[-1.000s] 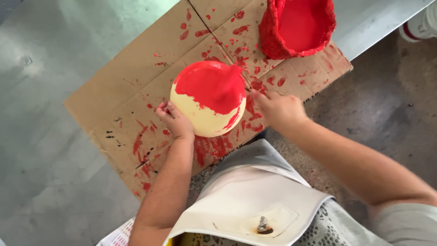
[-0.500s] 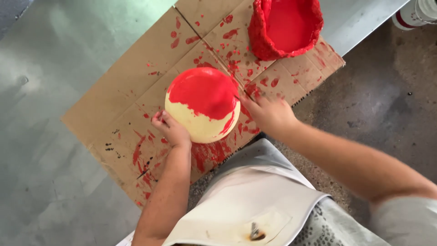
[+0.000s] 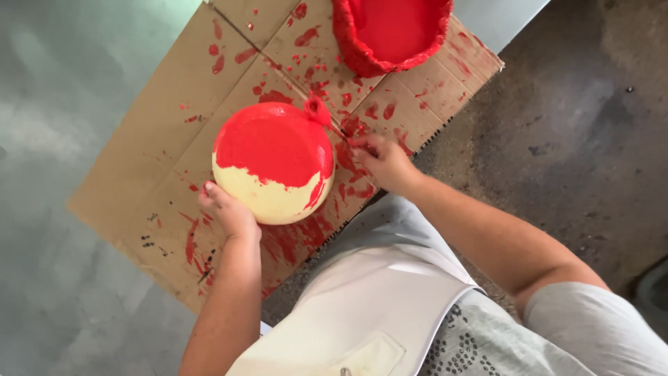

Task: The person paints a cream-colored plate red using a paint roller and a red paint container. After painting, the person places the finished plate into a red crate with other painted plates.

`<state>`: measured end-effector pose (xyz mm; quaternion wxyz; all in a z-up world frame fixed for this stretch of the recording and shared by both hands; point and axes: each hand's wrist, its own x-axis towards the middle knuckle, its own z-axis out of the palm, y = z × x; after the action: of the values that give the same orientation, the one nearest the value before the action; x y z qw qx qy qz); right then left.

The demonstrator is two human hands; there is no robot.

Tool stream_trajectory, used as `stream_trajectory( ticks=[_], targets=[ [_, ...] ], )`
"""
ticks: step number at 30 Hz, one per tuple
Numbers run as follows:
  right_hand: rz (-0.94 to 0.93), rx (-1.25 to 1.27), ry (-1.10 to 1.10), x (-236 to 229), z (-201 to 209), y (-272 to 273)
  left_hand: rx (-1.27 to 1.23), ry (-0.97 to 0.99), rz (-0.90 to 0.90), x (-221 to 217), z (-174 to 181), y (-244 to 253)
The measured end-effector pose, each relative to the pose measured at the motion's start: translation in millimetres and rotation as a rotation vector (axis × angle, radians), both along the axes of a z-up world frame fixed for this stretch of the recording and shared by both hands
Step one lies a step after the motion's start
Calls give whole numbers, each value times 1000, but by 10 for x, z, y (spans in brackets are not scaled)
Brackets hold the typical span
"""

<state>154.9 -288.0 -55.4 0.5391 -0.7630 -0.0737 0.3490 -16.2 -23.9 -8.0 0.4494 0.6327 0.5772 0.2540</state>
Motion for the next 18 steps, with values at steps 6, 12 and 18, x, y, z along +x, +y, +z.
stream_trajectory(
  ticks=[6, 12, 18],
  targets=[
    [9, 27, 242, -479, 16, -531, -616, -67, -42, 58, 758, -473],
    [-24, 113, 289, -164, -70, -223, -884, -309, 153, 71, 598, -575],
    [-72, 275, 327, -56, -114, 78, -923, -347, 366, 211, 719, -503]
  ],
)
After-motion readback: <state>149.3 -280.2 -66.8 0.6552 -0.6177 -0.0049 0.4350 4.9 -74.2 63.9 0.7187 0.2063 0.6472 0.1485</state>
